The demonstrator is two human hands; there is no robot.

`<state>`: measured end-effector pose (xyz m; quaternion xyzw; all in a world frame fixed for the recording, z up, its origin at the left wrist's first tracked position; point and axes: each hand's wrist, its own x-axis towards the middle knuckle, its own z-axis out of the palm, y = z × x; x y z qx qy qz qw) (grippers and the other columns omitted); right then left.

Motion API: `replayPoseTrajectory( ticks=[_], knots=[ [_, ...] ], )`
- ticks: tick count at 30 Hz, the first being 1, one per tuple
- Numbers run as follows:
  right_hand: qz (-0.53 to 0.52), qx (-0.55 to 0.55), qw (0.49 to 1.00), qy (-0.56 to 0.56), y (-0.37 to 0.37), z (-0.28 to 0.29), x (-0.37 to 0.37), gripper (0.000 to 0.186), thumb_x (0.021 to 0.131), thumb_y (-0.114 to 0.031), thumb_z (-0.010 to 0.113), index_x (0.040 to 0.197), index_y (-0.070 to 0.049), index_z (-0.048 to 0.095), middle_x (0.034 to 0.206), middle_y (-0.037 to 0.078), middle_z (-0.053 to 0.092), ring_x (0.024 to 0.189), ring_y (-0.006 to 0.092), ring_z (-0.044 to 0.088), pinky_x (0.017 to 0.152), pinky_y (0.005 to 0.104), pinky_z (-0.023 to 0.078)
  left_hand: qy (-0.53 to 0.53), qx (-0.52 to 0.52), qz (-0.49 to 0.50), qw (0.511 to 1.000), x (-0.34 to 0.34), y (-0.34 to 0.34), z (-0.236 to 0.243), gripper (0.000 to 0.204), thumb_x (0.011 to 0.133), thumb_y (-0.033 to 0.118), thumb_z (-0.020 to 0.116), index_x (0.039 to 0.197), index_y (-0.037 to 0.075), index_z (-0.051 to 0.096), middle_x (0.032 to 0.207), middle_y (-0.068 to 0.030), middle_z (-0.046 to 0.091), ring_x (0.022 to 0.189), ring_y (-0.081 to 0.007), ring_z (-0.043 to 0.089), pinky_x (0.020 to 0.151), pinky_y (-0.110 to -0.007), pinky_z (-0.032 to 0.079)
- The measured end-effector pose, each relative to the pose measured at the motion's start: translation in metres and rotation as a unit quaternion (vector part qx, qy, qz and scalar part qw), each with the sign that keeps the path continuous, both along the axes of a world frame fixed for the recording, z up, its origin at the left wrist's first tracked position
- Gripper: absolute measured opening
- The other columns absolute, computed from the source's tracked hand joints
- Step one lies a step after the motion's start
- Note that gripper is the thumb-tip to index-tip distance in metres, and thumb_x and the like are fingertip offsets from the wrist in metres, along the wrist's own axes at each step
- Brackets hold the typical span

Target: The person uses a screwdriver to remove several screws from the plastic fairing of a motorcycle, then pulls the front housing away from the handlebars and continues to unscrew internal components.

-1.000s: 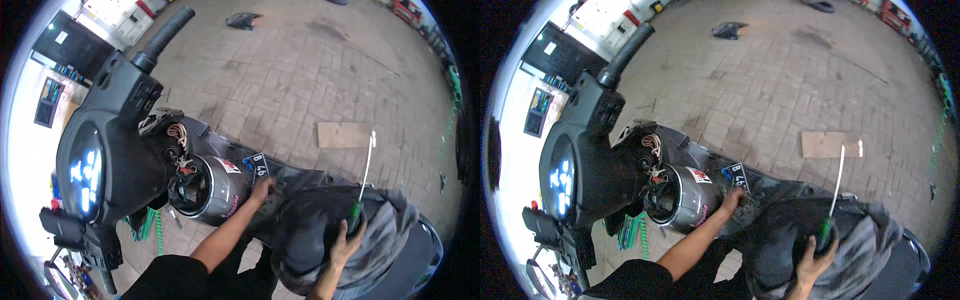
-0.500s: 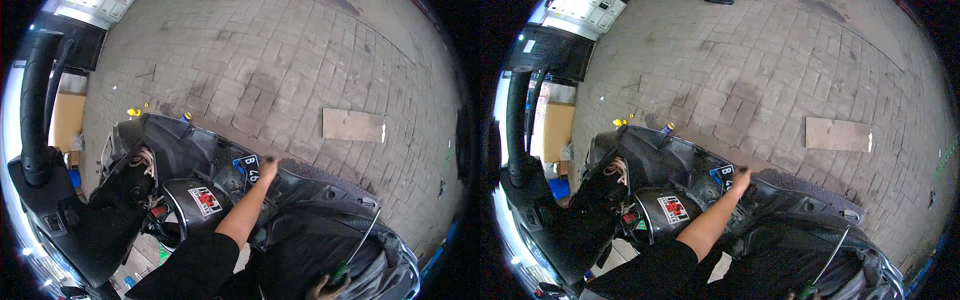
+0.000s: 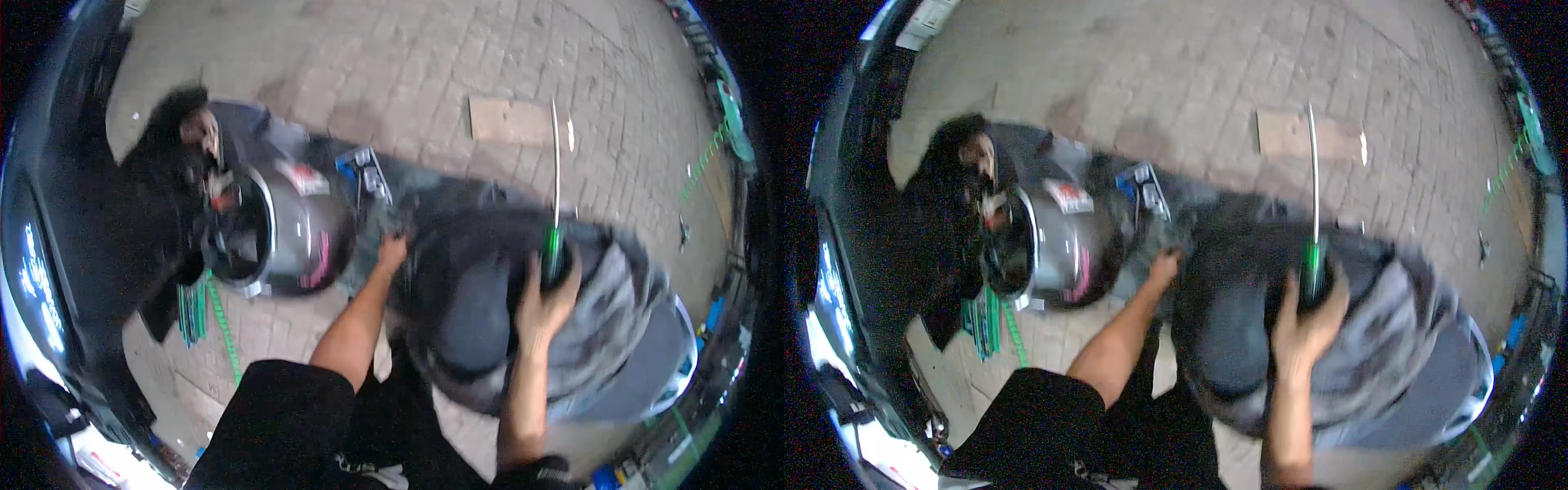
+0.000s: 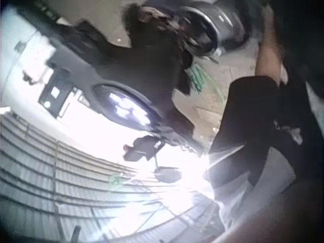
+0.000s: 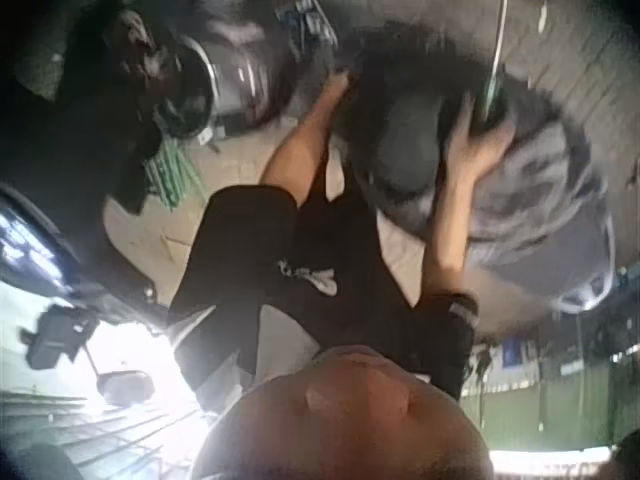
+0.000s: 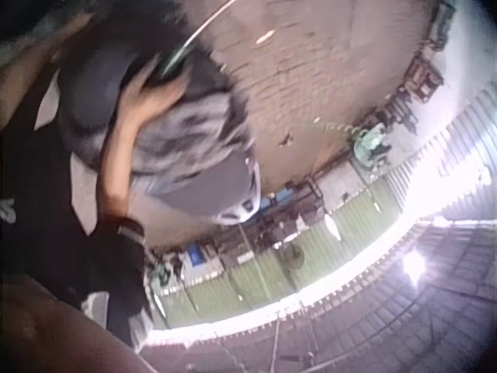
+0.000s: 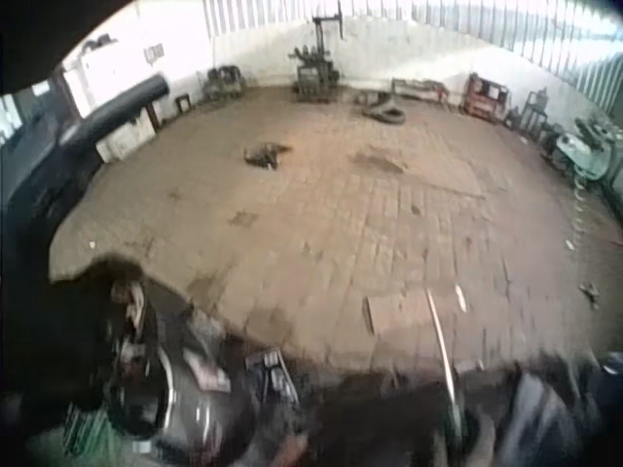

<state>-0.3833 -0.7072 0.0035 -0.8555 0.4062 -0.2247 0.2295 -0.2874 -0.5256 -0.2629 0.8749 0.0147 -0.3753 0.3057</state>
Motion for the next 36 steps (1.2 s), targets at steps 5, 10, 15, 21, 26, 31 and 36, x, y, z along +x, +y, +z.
replayPoseTrajectory(
  ticks=[5, 10, 15, 21, 26, 31, 36],
  knots=[
    [0.038, -0.058, 0.998, -0.007, -0.010, -0.005, -0.001, 0.045, 0.077, -0.023, 0.065, 0.111, 0.003, 0.050, 0.102, 0.025, 0.057, 0.096, 0.0400, 0.053, 0.084, 0.0425, 0.041, -0.061, -0.010, -0.079, 0.995, -0.093, 0.053, -0.017, 0.036, 0.083, 0.027, 0.048, 0.104, 0.000, 0.058, 0.099, -0.0214, 0.061, 0.098, -0.0367, 0.056, 0.087, -0.041, 0.044],
    [0.049, -0.113, 0.992, -0.008, -0.024, -0.018, -0.012, 0.045, 0.075, -0.026, 0.067, 0.109, 0.000, 0.054, 0.094, 0.023, 0.062, 0.090, 0.0381, 0.059, 0.079, 0.0408, 0.045, -0.089, -0.068, 0.082, 0.990, -0.213, 0.083, -0.013, 0.027, 0.077, 0.021, 0.054, 0.095, 0.001, 0.058, 0.091, -0.0188, 0.063, 0.089, -0.0367, 0.059, 0.080, -0.042, 0.047],
    [0.046, -0.088, 0.994, 0.035, -0.006, -0.011, -0.008, 0.048, 0.077, -0.032, 0.066, 0.113, -0.002, 0.052, 0.096, 0.022, 0.062, 0.092, 0.0368, 0.060, 0.080, 0.0397, 0.045, -0.014, -0.150, 0.171, 0.974, -0.268, 0.118, -0.045, 0.036, 0.077, 0.025, 0.056, 0.108, 0.007, 0.053, 0.098, -0.0221, 0.060, 0.093, -0.0354, 0.058, 0.079, -0.042, 0.047],
    [0.028, -0.104, 0.994, 0.035, -0.022, -0.020, -0.018, 0.046, 0.078, -0.031, 0.065, 0.113, -0.004, 0.052, 0.098, 0.020, 0.062, 0.094, 0.0341, 0.059, 0.082, 0.0384, 0.044, 0.554, -0.339, 0.410, 0.640, -0.264, 0.102, 0.016, 0.081, 0.071, 0.064, 0.059, 0.134, 0.021, 0.031, 0.113, -0.0131, 0.052, 0.092, -0.0327, 0.056, 0.084, -0.045, 0.046],
    [0.051, -0.013, 0.997, -0.048, -0.004, -0.004, -0.004, 0.042, 0.079, -0.023, 0.066, 0.111, 0.000, 0.052, 0.092, 0.013, 0.061, 0.084, 0.0230, 0.057, 0.078, 0.0326, 0.044, 0.347, -0.463, 0.427, 0.695, -0.248, 0.071, 0.032, 0.051, 0.090, 0.039, 0.047, 0.125, 0.002, 0.042, 0.110, -0.0150, 0.055, 0.096, -0.0292, 0.055, 0.091, -0.041, 0.043],
    [0.085, 0.088, 0.967, -0.225, -0.010, 0.045, -0.053, 0.043, 0.082, -0.022, 0.065, 0.116, 0.000, 0.051, 0.095, 0.008, 0.058, 0.089, 0.0158, 0.054, 0.080, 0.0267, 0.042, 0.218, -0.510, 0.540, 0.634, -0.176, 0.082, 0.146, 0.040, 0.086, 0.017, 0.049, 0.123, 0.003, 0.043, 0.107, -0.0128, 0.058, 0.094, -0.0247, 0.058, 0.084, -0.040, 0.046],
    [0.076, 0.031, 0.919, -0.385, 0.010, 0.131, -0.157, 0.038, 0.085, -0.013, 0.061, 0.116, 0.002, 0.046, 0.103, 0.012, 0.058, 0.091, 0.0182, 0.055, 0.082, 0.0309, 0.046, -0.179, -0.464, -0.029, 0.867, -0.138, 0.002, 0.329, 0.041, 0.078, 0.019, 0.061, 0.112, -0.003, 0.053, 0.104, -0.0189, 0.060, 0.098, -0.0295, 0.058, 0.085, -0.038, 0.046]
  ],
)
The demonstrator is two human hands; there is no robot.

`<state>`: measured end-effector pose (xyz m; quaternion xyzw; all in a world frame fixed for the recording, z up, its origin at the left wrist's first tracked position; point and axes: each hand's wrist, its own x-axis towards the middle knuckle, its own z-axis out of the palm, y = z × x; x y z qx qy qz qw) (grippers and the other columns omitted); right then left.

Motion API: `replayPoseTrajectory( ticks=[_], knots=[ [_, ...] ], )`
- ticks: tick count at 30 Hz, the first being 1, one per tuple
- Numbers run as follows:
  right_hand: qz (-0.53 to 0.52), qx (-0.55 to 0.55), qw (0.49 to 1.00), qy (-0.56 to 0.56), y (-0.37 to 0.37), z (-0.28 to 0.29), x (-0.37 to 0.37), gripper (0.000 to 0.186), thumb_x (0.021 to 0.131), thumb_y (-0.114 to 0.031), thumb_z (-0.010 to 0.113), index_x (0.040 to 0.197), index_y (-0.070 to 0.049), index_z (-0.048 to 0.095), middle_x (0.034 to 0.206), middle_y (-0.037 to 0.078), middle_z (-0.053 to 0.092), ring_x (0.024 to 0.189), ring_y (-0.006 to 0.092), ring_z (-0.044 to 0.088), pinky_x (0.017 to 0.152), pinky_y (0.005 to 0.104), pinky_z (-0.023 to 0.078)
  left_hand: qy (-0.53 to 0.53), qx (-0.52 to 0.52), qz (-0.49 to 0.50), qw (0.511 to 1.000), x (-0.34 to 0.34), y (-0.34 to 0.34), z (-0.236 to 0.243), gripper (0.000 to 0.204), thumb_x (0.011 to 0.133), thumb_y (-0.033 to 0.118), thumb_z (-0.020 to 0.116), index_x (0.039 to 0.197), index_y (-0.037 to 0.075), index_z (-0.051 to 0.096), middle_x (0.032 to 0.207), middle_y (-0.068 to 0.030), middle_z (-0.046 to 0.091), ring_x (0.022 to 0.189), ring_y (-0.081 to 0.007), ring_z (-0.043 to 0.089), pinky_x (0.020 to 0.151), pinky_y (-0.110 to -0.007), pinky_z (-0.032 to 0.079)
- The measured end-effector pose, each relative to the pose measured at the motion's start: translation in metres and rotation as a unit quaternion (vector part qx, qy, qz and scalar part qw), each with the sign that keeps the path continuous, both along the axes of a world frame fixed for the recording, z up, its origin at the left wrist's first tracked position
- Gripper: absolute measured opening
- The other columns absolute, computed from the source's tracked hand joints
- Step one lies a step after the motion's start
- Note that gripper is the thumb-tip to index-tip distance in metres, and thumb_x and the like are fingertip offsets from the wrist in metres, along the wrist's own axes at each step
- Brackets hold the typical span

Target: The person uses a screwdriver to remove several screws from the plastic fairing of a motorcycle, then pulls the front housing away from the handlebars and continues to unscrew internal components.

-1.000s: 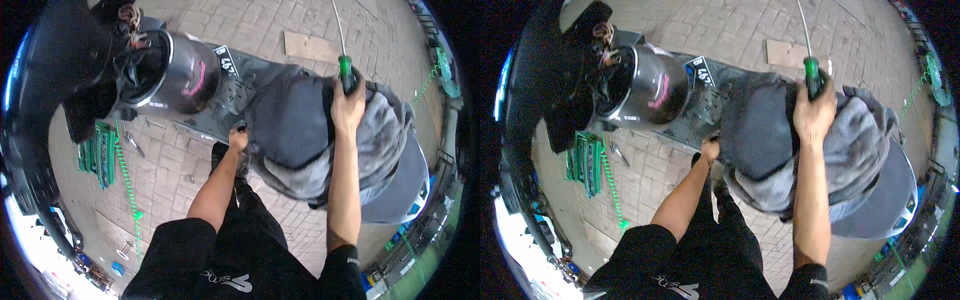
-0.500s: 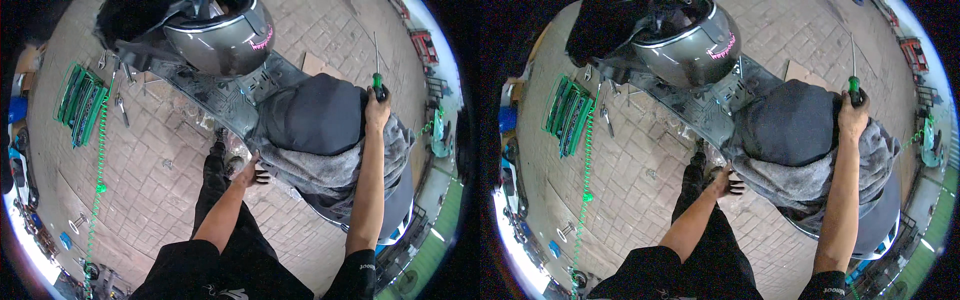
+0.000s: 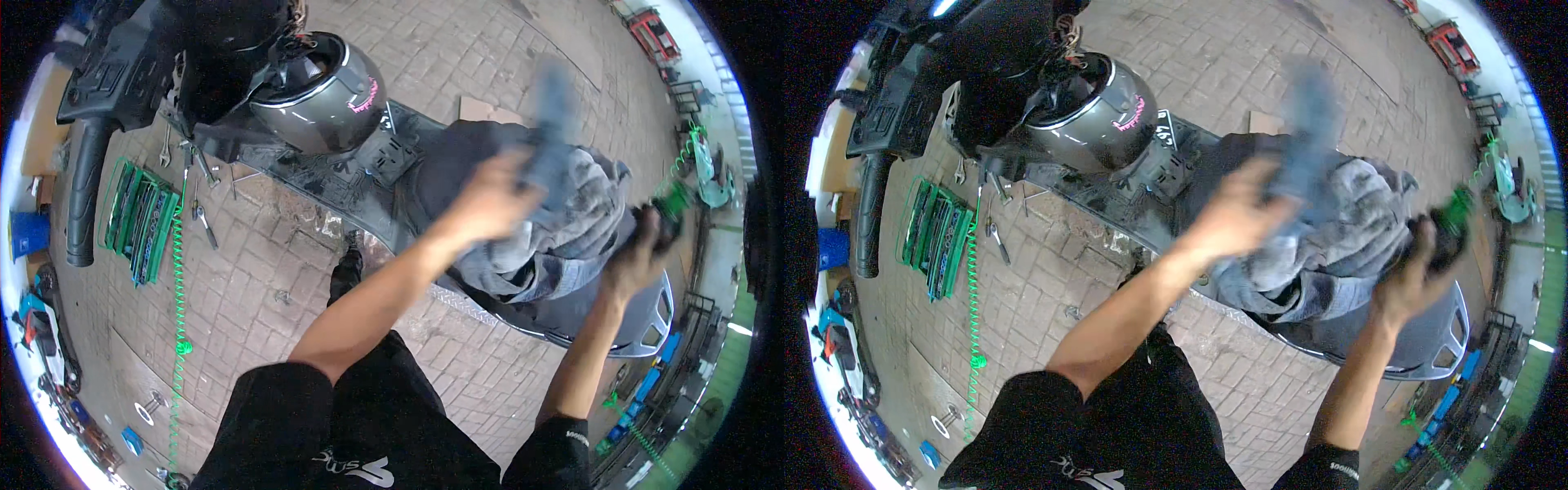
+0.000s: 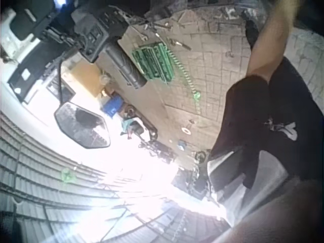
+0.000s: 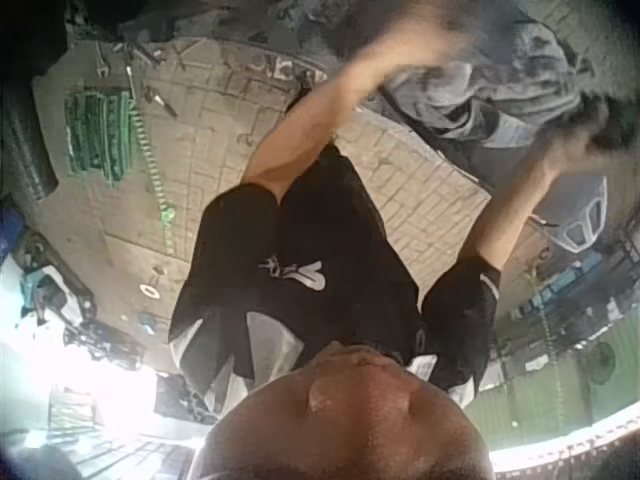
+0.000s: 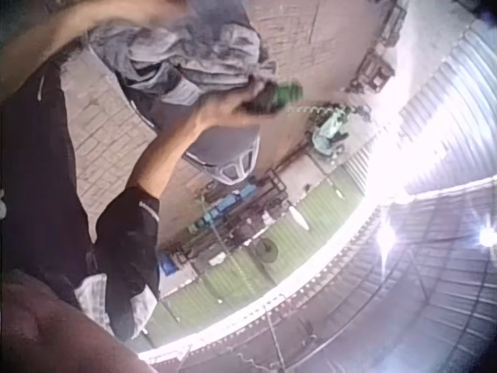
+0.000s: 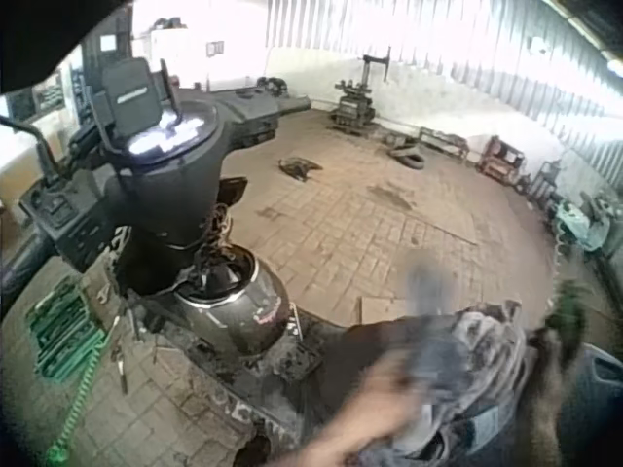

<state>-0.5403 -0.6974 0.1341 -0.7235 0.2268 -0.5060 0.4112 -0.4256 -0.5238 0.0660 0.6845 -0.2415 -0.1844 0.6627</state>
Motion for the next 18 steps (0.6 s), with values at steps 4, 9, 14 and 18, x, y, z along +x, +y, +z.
replayPoseTrajectory(
  ticks=[4, 9, 14, 18],
  knots=[
    [-0.029, -0.098, 0.986, -0.128, 0.017, 0.039, -0.055, 0.034, 0.087, -0.005, 0.054, 0.118, 0.001, 0.041, 0.107, 0.019, 0.055, 0.095, 0.0257, 0.057, 0.084, 0.0387, 0.048, -0.506, 0.074, -0.204, 0.835, -0.082, -0.070, 0.043, 0.045, 0.072, 0.016, 0.055, 0.111, -0.006, 0.054, 0.120, -0.0254, 0.049, 0.114, -0.0374, 0.046, 0.098, -0.045, 0.035],
    [-0.073, -0.073, 0.992, 0.075, 0.017, -0.003, -0.090, 0.044, 0.086, -0.005, 0.056, 0.125, 0.002, 0.038, 0.107, 0.014, 0.055, 0.096, 0.0212, 0.054, 0.087, 0.0339, 0.044, -0.335, -0.187, -0.304, 0.872, -0.217, -0.002, -0.041, 0.029, 0.070, 0.022, 0.059, 0.095, 0.007, 0.060, 0.119, -0.0167, 0.050, 0.116, -0.0281, 0.045, 0.100, -0.048, 0.032],
    [-0.036, -0.047, 0.962, 0.265, -0.007, -0.086, -0.086, 0.046, 0.083, -0.010, 0.061, 0.123, 0.004, 0.043, 0.117, 0.016, 0.052, 0.108, 0.0253, 0.049, 0.096, 0.0356, 0.035, -0.132, 0.231, -0.065, 0.962, -0.194, 0.109, -0.234, 0.031, 0.073, 0.028, 0.065, 0.094, 0.007, 0.058, 0.099, -0.0163, 0.056, 0.094, -0.0345, 0.052, 0.082, -0.044, 0.042],
    [-0.070, -0.141, 0.951, 0.267, -0.007, -0.107, -0.069, 0.044, 0.083, -0.010, 0.060, 0.121, 0.006, 0.044, 0.120, 0.020, 0.050, 0.112, 0.0294, 0.047, 0.097, 0.0382, 0.035, -0.240, 0.356, -0.071, 0.901, -0.113, 0.102, -0.313, 0.034, 0.075, 0.027, 0.061, 0.101, 0.006, 0.057, 0.107, -0.0171, 0.052, 0.099, -0.0345, 0.050, 0.084, -0.044, 0.041]
  ],
)
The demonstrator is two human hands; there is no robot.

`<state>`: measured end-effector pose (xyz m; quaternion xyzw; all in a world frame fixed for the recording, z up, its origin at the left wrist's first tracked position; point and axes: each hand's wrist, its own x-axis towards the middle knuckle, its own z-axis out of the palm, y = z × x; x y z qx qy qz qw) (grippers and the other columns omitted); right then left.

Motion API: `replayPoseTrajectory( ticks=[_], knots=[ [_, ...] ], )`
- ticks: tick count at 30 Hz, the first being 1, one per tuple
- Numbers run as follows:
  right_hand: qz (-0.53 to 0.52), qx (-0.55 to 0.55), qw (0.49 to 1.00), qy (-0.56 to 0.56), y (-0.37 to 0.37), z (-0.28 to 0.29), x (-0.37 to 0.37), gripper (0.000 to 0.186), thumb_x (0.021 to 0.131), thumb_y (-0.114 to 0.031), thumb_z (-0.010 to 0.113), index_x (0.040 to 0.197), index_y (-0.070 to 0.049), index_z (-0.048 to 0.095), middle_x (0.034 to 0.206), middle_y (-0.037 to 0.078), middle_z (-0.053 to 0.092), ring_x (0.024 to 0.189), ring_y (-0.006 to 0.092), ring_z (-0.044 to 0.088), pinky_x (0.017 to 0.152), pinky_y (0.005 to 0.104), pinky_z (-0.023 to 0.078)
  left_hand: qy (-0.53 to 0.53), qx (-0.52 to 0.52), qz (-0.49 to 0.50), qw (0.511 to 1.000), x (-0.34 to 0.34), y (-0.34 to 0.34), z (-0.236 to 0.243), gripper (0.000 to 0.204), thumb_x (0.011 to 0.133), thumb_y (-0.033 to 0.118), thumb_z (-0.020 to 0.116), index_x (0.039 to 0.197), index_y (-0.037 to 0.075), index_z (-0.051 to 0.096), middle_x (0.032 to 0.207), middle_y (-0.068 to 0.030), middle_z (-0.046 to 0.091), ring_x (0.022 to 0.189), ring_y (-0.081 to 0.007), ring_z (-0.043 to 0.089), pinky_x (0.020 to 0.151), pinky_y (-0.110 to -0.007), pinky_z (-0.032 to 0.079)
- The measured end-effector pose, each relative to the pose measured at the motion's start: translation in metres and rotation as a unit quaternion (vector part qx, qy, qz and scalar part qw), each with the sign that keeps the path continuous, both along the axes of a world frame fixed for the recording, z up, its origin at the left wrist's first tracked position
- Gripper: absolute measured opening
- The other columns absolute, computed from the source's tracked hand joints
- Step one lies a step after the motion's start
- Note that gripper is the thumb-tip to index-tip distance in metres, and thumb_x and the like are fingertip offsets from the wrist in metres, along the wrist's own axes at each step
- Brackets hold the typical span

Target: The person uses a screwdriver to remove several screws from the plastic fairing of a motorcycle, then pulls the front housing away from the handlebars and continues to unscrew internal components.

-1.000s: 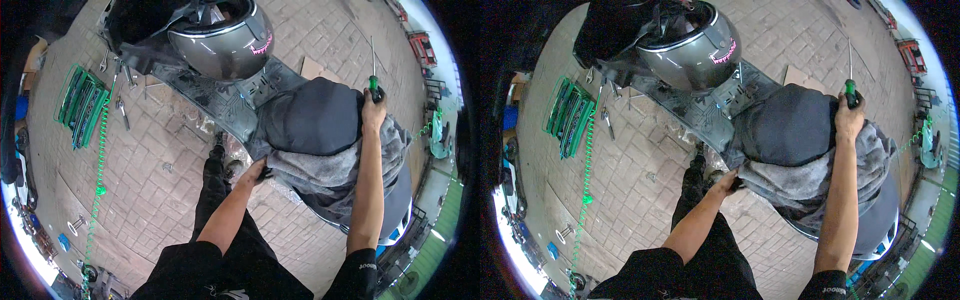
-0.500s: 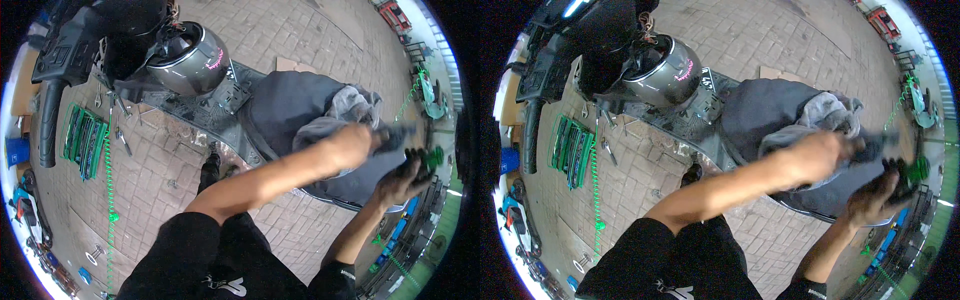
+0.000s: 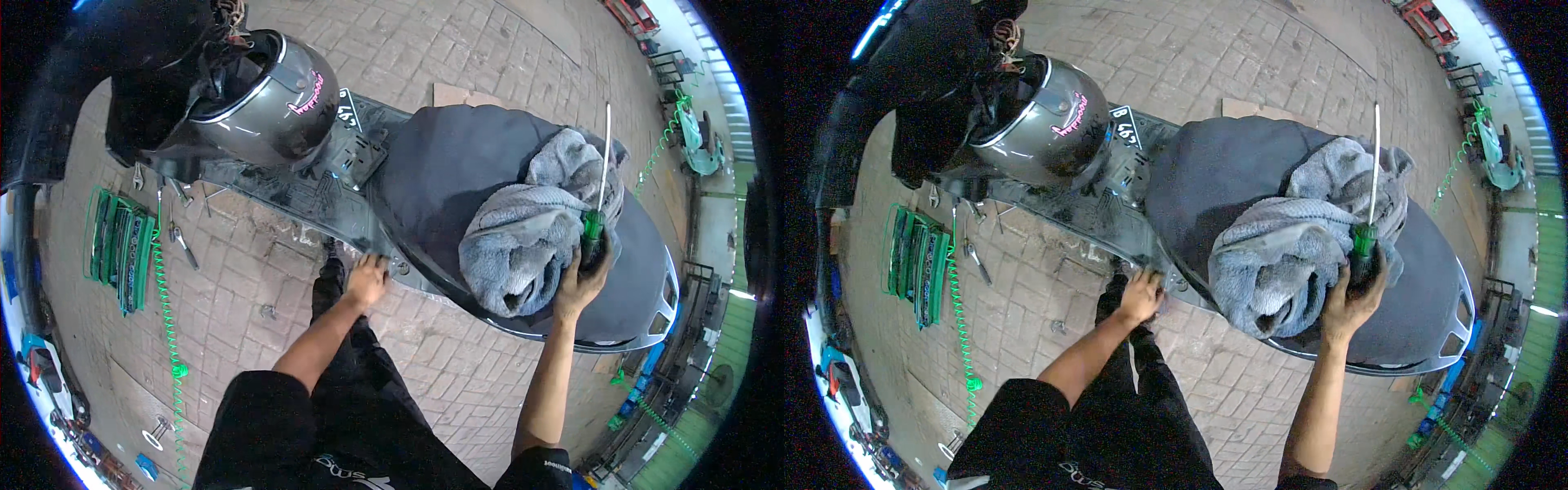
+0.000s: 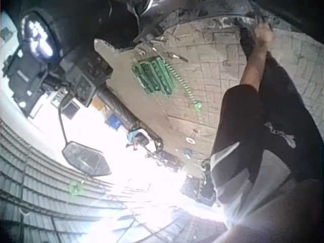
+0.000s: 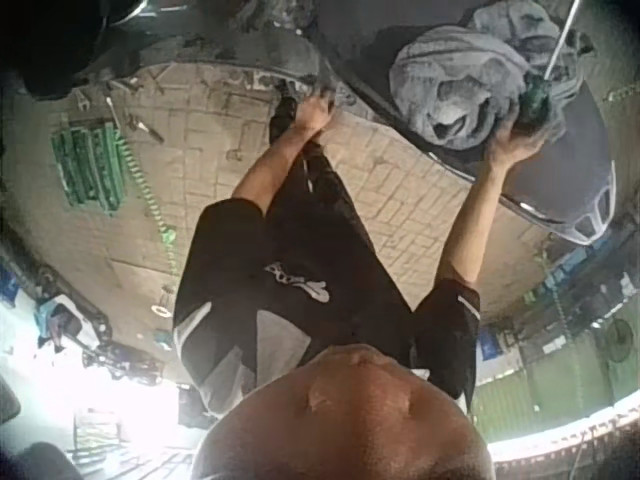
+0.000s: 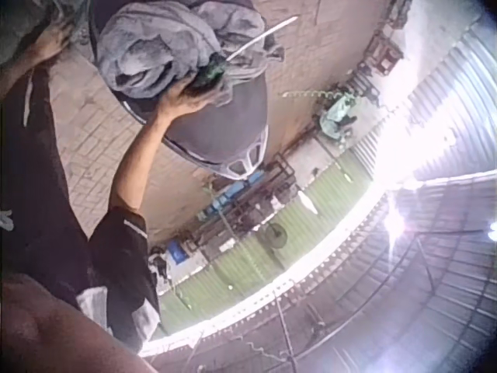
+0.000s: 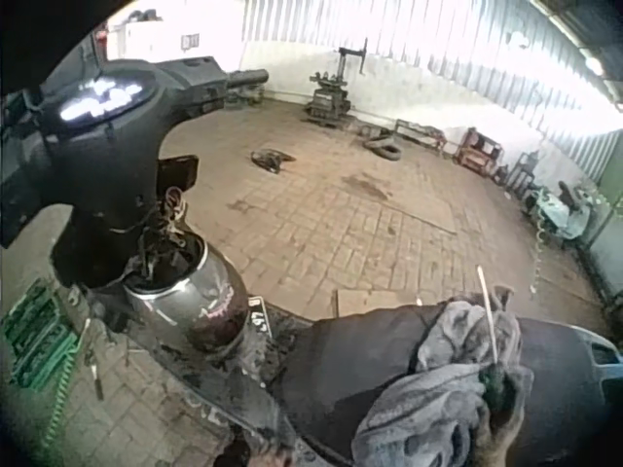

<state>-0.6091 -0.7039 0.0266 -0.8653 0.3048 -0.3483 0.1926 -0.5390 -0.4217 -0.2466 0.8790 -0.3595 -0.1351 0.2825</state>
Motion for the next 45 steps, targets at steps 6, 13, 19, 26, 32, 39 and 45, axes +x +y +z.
replayPoseTrajectory(
  ticks=[6, 13, 19, 26, 32, 39, 45],
  knots=[
    [-0.015, -0.028, 0.999, -0.016, -0.005, -0.009, 0.002, 0.046, 0.084, -0.009, 0.057, 0.125, 0.005, 0.041, 0.124, 0.020, 0.048, 0.116, 0.0294, 0.045, 0.099, 0.0372, 0.033, -0.044, 0.158, -0.146, 0.976, 0.038, -0.036, -0.040, 0.029, 0.079, 0.028, 0.053, 0.101, 0.011, 0.060, 0.105, -0.0103, 0.054, 0.101, -0.0264, 0.048, 0.085, -0.039, 0.038],
    [-0.063, 0.029, 0.997, -0.039, -0.003, -0.015, -0.024, 0.050, 0.087, -0.013, 0.056, 0.128, 0.008, 0.037, 0.130, 0.021, 0.043, 0.119, 0.0281, 0.042, 0.098, 0.0358, 0.035, -0.062, 0.150, -0.165, 0.973, 0.014, -0.037, -0.044, 0.027, 0.080, 0.022, 0.049, 0.088, 0.004, 0.066, 0.109, -0.0135, 0.056, 0.106, -0.0280, 0.049, 0.087, -0.042, 0.037],
    [-0.046, -0.022, 0.999, -0.011, -0.019, -0.025, -0.034, 0.050, 0.087, -0.018, 0.055, 0.126, 0.008, 0.038, 0.128, 0.024, 0.043, 0.118, 0.0337, 0.043, 0.099, 0.0401, 0.031, 0.048, 0.174, -0.108, 0.978, 0.007, -0.030, -0.017, 0.030, 0.082, 0.028, 0.050, 0.094, 0.003, 0.061, 0.112, -0.0166, 0.057, 0.107, -0.0298, 0.052, 0.091, -0.041, 0.040],
    [0.032, -0.028, 0.997, -0.069, 0.010, 0.032, -0.018, 0.044, 0.085, -0.016, 0.058, 0.120, 0.007, 0.044, 0.118, 0.021, 0.050, 0.109, 0.0334, 0.048, 0.096, 0.0400, 0.034, 0.223, -0.065, 0.294, 0.927, 0.025, 0.020, 0.115, 0.054, 0.076, 0.045, 0.058, 0.101, -0.003, 0.057, 0.093, -0.0248, 0.061, 0.090, -0.0391, 0.059, 0.076, -0.044, 0.049],
    [0.385, 0.052, 0.922, -0.002, 0.141, 0.129, -0.012, 0.042, 0.067, -0.016, 0.070, 0.104, 0.000, 0.058, 0.098, 0.020, 0.060, 0.088, 0.0371, 0.059, 0.078, 0.0411, 0.047, 0.373, -0.582, 0.319, 0.648, 0.071, 0.090, 0.351, 0.031, 0.087, 0.024, 0.058, 0.103, -0.002, 0.057, 0.099, -0.0099, 0.061, 0.092, -0.0179, 0.058, 0.083, -0.029, 0.044],
    [0.481, 0.045, 0.875, -0.033, 0.187, 0.155, 0.003, 0.044, 0.068, -0.016, 0.070, 0.109, -0.004, 0.057, 0.094, 0.018, 0.059, 0.080, 0.0335, 0.061, 0.067, 0.0387, 0.050, 0.351, -0.732, 0.234, 0.534, 0.066, 0.130, 0.461, 0.026, 0.087, 0.019, 0.059, 0.108, 0.005, 0.054, 0.103, -0.0085, 0.061, 0.096, -0.0210, 0.058, 0.086, -0.032, 0.045],
    [0.480, 0.034, 0.876, -0.037, 0.194, 0.171, 0.013, 0.044, 0.067, -0.016, 0.069, 0.107, -0.001, 0.057, 0.097, 0.021, 0.057, 0.080, 0.0354, 0.060, 0.069, 0.0388, 0.049, 0.374, -0.715, 0.196, 0.558, 0.066, 0.139, 0.479, 0.027, 0.085, 0.023, 0.060, 0.109, 0.009, 0.055, 0.106, -0.0050, 0.059, 0.099, -0.0214, 0.057, 0.088, -0.034, 0.046]
  ],
)
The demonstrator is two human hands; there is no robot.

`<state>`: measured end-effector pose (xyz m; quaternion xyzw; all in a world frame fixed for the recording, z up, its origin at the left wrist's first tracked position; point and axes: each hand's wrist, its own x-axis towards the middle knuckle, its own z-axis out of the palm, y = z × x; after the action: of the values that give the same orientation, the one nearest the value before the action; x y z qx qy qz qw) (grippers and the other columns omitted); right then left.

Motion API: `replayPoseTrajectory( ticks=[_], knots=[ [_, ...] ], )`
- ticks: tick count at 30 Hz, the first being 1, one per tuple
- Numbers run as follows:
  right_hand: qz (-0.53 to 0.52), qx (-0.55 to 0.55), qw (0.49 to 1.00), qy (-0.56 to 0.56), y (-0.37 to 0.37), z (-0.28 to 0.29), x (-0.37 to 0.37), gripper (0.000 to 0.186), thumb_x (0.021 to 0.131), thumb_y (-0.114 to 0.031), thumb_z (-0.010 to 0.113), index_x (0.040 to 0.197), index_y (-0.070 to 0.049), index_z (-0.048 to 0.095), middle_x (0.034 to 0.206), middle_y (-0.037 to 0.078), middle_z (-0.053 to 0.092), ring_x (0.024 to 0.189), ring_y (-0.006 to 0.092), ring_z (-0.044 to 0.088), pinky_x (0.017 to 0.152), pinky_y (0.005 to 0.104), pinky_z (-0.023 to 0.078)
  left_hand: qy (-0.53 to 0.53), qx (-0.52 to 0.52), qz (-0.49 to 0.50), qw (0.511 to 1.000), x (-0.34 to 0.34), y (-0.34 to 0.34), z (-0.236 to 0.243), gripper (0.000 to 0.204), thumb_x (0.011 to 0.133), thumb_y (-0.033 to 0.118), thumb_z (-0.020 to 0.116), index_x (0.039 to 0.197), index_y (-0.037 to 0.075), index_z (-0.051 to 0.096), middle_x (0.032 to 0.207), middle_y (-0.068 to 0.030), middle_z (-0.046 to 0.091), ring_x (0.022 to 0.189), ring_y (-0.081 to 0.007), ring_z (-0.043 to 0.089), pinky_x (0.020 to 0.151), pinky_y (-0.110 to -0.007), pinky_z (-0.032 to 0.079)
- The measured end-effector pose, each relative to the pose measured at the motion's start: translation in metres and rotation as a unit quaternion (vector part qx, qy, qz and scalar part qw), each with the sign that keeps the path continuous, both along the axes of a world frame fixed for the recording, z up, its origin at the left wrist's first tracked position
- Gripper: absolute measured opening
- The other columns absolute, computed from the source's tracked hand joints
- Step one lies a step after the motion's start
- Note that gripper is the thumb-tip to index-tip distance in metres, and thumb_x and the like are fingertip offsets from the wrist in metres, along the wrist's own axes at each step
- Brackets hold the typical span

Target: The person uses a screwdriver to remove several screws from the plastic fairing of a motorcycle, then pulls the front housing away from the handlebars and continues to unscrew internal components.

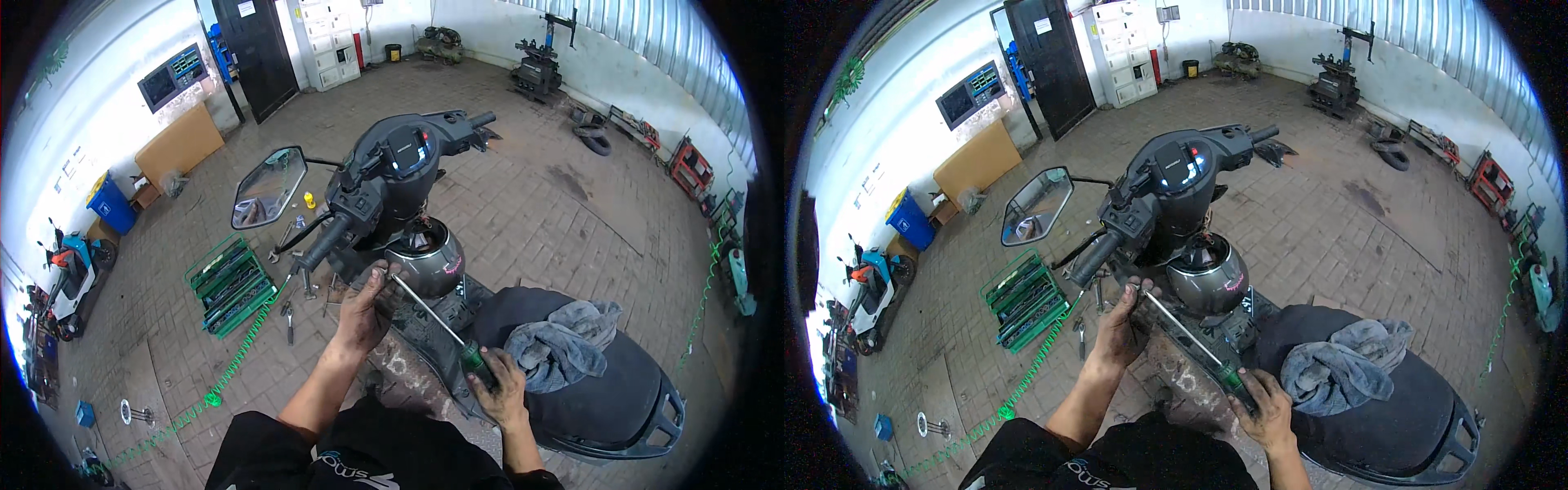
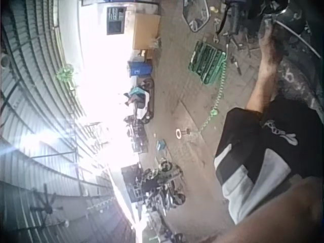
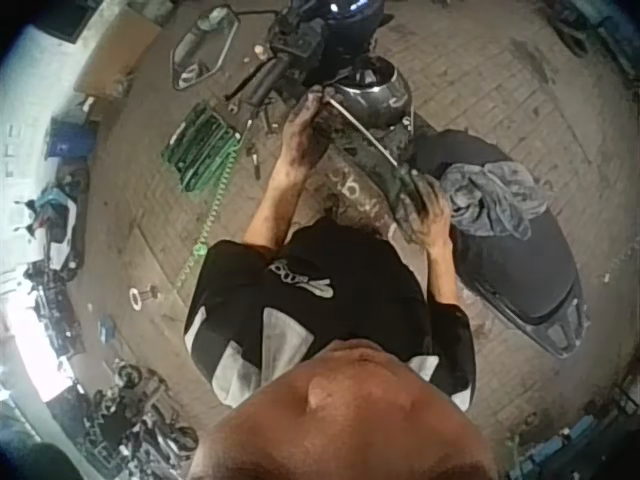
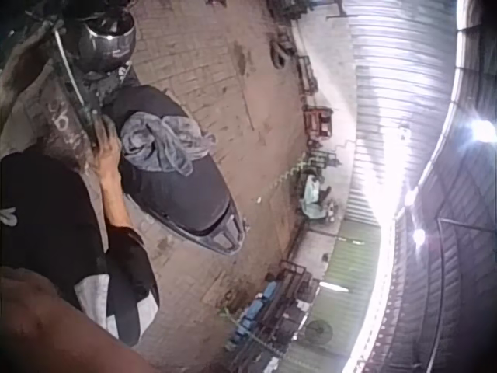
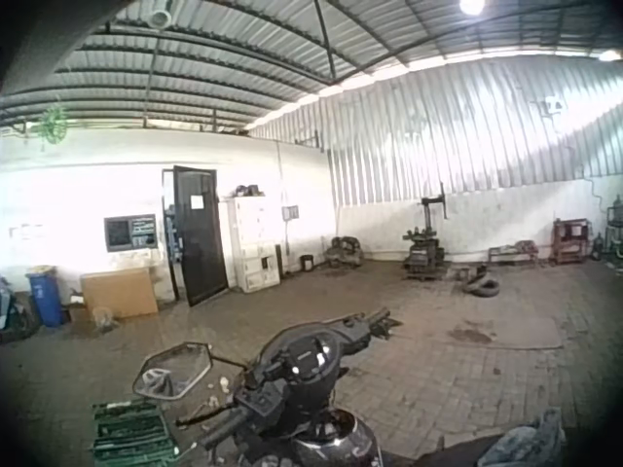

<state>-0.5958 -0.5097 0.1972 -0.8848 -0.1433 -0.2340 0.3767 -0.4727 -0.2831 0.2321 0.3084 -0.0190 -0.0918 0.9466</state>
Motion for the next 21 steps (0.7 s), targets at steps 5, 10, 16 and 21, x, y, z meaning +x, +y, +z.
replayPoseTrajectory(
  ticks=[5, 10, 16, 21],
  knots=[
    [-0.012, -0.033, 0.999, -0.001, 0.012, 0.015, 0.013, 0.043, 0.067, -0.014, 0.070, 0.106, -0.002, 0.057, 0.097, 0.020, 0.057, 0.080, 0.0354, 0.060, 0.068, 0.0384, 0.049, -0.010, -0.005, 0.007, 1.000, 0.012, 0.010, -0.001, 0.026, 0.088, 0.021, 0.057, 0.109, 0.007, 0.053, 0.105, -0.0067, 0.059, 0.098, -0.0210, 0.058, 0.085, -0.034, 0.047],
    [-0.036, -0.077, 0.996, -0.032, 0.020, 0.017, 0.023, 0.043, 0.066, -0.011, 0.070, 0.106, -0.006, 0.058, 0.098, 0.017, 0.058, 0.080, 0.0337, 0.060, 0.067, 0.0379, 0.050, -0.004, 0.028, 0.021, 0.999, 0.022, 0.019, 0.004, 0.024, 0.089, 0.021, 0.055, 0.107, 0.005, 0.054, 0.103, -0.0067, 0.059, 0.094, -0.0188, 0.058, 0.082, -0.033, 0.048],
    [-0.099, -0.160, 0.981, -0.044, 0.033, 0.019, 0.034, 0.045, 0.065, -0.012, 0.071, 0.108, -0.016, 0.062, 0.102, 0.012, 0.057, 0.084, 0.0277, 0.058, 0.069, 0.0362, 0.050, 0.043, 0.045, 0.037, 0.997, 0.039, 0.028, -0.010, 0.033, 0.086, 0.024, 0.060, 0.113, 0.005, 0.052, 0.103, -0.0080, 0.060, 0.095, -0.0222, 0.058, 0.083, -0.036, 0.048],
    [-0.087, -0.114, 0.989, -0.034, 0.050, 0.019, 0.056, 0.045, 0.068, -0.012, 0.070, 0.111, -0.016, 0.060, 0.102, 0.013, 0.056, 0.089, 0.0291, 0.058, 0.073, 0.0372, 0.050, -0.005, 0.133, 0.043, 0.990, 0.071, 0.040, -0.014, 0.031, 0.088, 0.025, 0.058, 0.109, 0.003, 0.056, 0.098, -0.0100, 0.062, 0.086, -0.0179, 0.060, 0.077, -0.030, 0.049]
  ],
)
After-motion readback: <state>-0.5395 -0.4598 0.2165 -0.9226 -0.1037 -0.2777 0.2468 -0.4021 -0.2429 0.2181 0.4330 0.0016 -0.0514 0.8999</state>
